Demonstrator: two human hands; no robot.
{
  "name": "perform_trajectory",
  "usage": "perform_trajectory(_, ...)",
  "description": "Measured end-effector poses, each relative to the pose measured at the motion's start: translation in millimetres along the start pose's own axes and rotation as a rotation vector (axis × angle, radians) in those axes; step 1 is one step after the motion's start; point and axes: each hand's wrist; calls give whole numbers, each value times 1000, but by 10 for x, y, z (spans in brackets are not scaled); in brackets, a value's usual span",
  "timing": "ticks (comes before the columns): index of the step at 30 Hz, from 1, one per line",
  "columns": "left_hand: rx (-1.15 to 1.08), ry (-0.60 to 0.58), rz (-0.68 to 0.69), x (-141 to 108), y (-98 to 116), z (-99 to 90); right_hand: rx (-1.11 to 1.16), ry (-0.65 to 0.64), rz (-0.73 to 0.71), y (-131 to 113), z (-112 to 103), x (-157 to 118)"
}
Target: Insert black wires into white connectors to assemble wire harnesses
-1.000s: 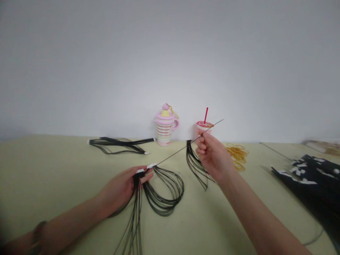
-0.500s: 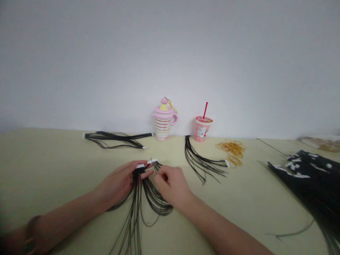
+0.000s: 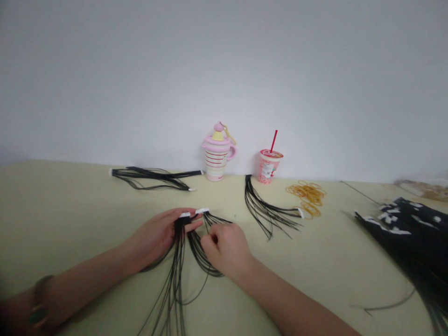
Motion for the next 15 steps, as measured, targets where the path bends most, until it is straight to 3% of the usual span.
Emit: perform_trajectory(15,-12,-10,7,7,-14,-25,-51,4,-9,-9,-11,6)
Point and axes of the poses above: each hand's wrist, its own x-axis towards the middle knuckle, its own z-axis out of the palm, y = z × x, and after that the axes turned 7 degrees about z, right-handed
